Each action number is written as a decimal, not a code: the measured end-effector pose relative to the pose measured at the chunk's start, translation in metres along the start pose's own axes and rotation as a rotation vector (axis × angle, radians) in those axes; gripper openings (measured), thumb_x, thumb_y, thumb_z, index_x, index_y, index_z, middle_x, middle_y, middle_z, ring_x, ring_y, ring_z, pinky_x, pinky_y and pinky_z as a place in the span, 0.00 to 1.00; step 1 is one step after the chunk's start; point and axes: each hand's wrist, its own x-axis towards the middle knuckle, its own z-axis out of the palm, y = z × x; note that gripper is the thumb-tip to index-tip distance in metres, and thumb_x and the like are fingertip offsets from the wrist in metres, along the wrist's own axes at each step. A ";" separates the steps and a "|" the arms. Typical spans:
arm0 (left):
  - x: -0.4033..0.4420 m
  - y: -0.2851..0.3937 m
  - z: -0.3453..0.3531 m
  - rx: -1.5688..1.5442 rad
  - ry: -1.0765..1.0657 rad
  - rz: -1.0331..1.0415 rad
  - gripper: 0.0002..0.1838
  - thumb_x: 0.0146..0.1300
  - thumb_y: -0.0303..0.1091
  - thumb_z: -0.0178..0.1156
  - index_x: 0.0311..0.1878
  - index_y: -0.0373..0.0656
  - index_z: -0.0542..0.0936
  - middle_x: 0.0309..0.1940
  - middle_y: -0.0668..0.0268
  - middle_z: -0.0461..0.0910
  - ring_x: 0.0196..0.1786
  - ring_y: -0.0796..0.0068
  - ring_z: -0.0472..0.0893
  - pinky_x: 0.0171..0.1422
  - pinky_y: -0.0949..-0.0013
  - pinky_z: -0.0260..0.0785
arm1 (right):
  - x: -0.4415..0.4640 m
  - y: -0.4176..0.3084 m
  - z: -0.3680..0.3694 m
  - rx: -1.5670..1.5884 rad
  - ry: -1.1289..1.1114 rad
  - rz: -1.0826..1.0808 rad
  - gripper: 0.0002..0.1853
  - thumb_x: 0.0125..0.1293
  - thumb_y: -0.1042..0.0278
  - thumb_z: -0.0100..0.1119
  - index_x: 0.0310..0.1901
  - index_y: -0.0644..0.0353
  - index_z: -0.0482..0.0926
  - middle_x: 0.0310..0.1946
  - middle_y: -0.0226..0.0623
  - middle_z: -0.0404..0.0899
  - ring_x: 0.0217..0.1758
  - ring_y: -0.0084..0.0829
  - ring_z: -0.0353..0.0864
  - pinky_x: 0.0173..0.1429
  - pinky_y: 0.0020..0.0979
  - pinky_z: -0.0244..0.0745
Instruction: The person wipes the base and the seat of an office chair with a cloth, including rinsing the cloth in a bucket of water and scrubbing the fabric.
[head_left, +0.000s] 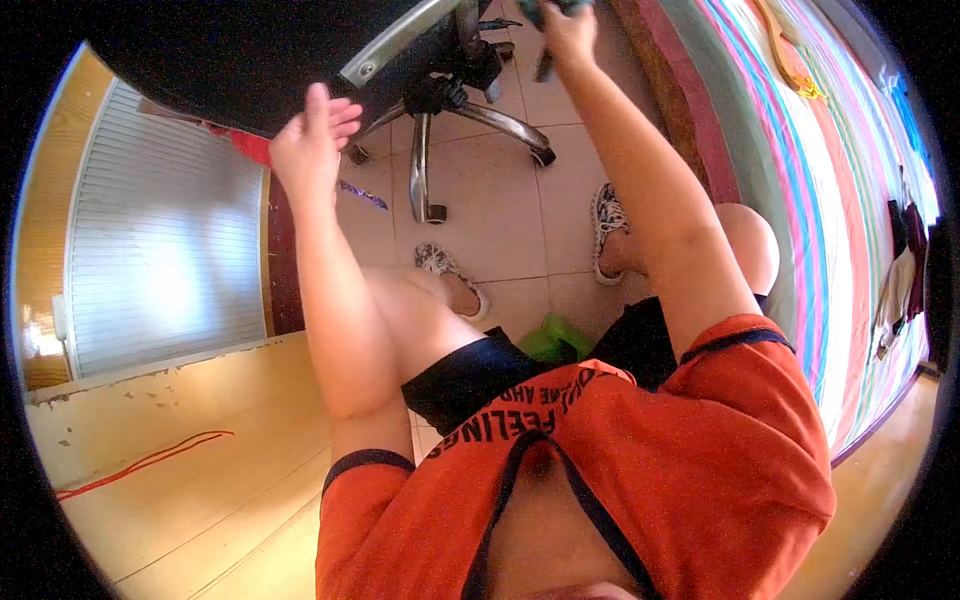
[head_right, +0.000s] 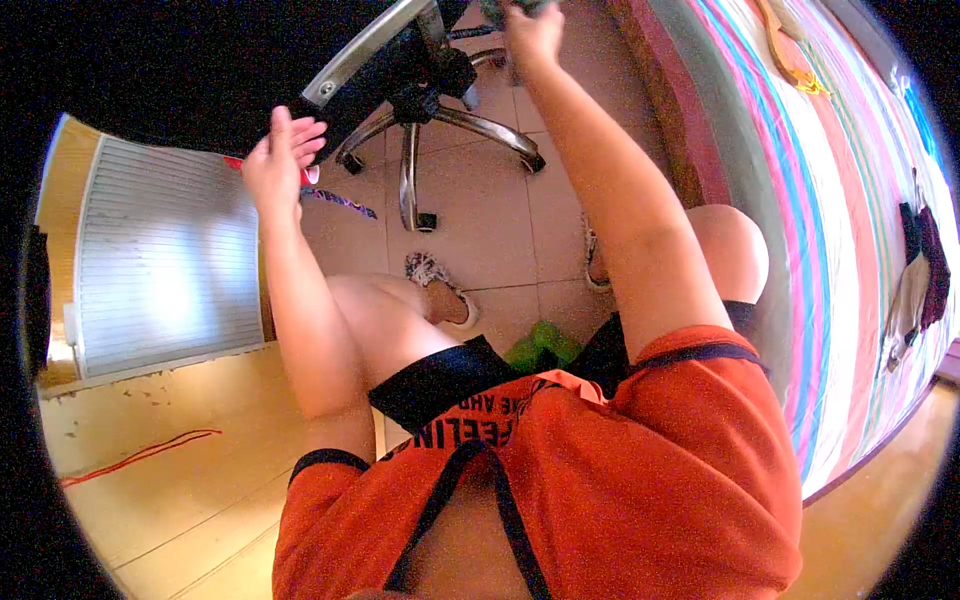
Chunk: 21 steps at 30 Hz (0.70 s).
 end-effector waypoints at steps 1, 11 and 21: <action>0.000 0.000 -0.006 -0.011 0.081 0.002 0.28 0.64 0.56 0.51 0.36 0.33 0.80 0.31 0.58 0.83 0.28 0.76 0.80 0.33 0.78 0.69 | 0.003 0.006 -0.019 -0.078 0.016 0.005 0.14 0.60 0.77 0.52 0.49 0.61 0.71 0.40 0.33 0.76 0.37 0.26 0.75 0.39 0.27 0.72; 0.005 -0.003 -0.014 -0.180 0.130 0.100 0.28 0.63 0.56 0.53 0.30 0.35 0.80 0.27 0.56 0.83 0.25 0.77 0.80 0.30 0.79 0.68 | -0.123 -0.004 0.086 -0.168 -0.230 -0.070 0.15 0.58 0.69 0.56 0.47 0.63 0.71 0.45 0.43 0.73 0.49 0.42 0.70 0.54 0.36 0.65; -0.001 -0.017 -0.039 -0.144 0.182 0.093 0.25 0.62 0.54 0.56 0.34 0.35 0.80 0.30 0.58 0.83 0.26 0.79 0.79 0.32 0.79 0.68 | -0.188 0.060 0.000 -0.724 -0.478 -0.034 0.25 0.55 0.60 0.62 0.54 0.58 0.69 0.48 0.48 0.71 0.50 0.52 0.72 0.51 0.44 0.68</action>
